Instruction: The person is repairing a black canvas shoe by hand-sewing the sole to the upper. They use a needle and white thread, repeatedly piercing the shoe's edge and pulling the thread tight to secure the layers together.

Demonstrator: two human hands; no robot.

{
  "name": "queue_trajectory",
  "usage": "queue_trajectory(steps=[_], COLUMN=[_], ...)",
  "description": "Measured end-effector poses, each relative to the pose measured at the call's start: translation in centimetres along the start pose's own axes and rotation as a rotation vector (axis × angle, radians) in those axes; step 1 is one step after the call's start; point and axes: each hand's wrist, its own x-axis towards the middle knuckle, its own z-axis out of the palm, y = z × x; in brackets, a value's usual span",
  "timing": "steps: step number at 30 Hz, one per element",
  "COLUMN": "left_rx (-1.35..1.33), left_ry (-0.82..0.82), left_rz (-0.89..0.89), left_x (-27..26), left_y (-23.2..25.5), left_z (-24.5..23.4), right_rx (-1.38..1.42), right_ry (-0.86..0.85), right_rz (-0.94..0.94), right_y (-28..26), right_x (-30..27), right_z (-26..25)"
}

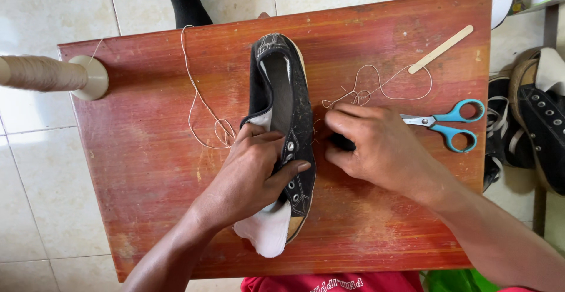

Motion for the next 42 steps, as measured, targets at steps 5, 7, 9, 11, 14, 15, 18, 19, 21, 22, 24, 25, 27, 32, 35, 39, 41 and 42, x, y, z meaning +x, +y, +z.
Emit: queue_trajectory(steps=[5,7,9,11,14,15,18,19,21,22,24,25,27,32,35,39,41,42], left_rx=[-0.007,-0.047,-0.059,-0.070,-0.091,-0.070,0.116,0.285,0.474,0.661,0.688,0.714,0.689,0.825,0.815,0.280,-0.025,-0.249], left_ry=[-0.023,-0.011,0.021,0.062,0.008,-0.010,0.047,0.112,0.184,0.246,0.298,0.346,0.314,0.309,0.168,0.064,-0.024,-0.078], left_rz=[0.006,-0.003,0.038,0.074,0.090,0.074,-0.064,-0.181,-0.247,-0.305,-0.195,-0.076,0.016,0.179,0.101,0.234,0.309,0.366], left_x=[-0.2,0.0,-0.3,-0.5,-1.8,-2.4,-4.9,-5.9,-7.1,-7.7,-6.9,-6.4,-5.0,-2.8,-3.0,-3.9,-4.2,-4.4], left_y=[-0.2,-0.3,-0.6,0.0,1.9,2.0,1.8,1.6,0.4,-0.3,1.1,1.9,2.4,2.5,2.6,2.0,1.7,1.5], left_z=[0.0,0.2,0.3,-1.0,-4.6,-6.0,-9.2,-10.2,-9.7,-9.4,-8.5,-8.0,-6.1,-3.2,-4.4,-8.3,-10.1,-10.8], right_rx=[-0.034,-0.045,-0.030,-0.015,-0.021,-0.038,-0.048,-0.038,-0.053,-0.067,-0.057,-0.048,-0.038,-0.023,-0.043,-0.002,-0.001,0.009], right_ry=[0.046,0.093,0.131,0.164,0.120,0.098,0.069,0.071,0.078,0.087,0.068,0.054,0.059,0.071,0.073,0.041,0.038,0.023], right_rz=[-0.051,-0.049,-0.046,-0.055,-0.108,-0.114,-0.110,-0.091,-0.102,-0.102,-0.088,-0.066,-0.077,-0.072,-0.083,-0.090,-0.099,-0.094], right_y=[-0.4,-0.2,0.7,1.0,0.5,0.5,0.0,-0.3,-0.1,0.1,0.2,0.2,0.0,-0.6,-0.4,-0.3,-0.3,-0.3], right_x=[0.7,1.0,0.8,0.8,0.6,0.4,0.2,0.3,0.3,0.3,0.4,0.2,0.3,0.3,0.2,0.4,0.4,0.4], right_z=[1.0,2.1,2.9,2.9,2.0,1.9,1.4,1.4,1.5,1.7,1.7,1.6,1.5,1.4,1.3,1.0,0.9,0.8])
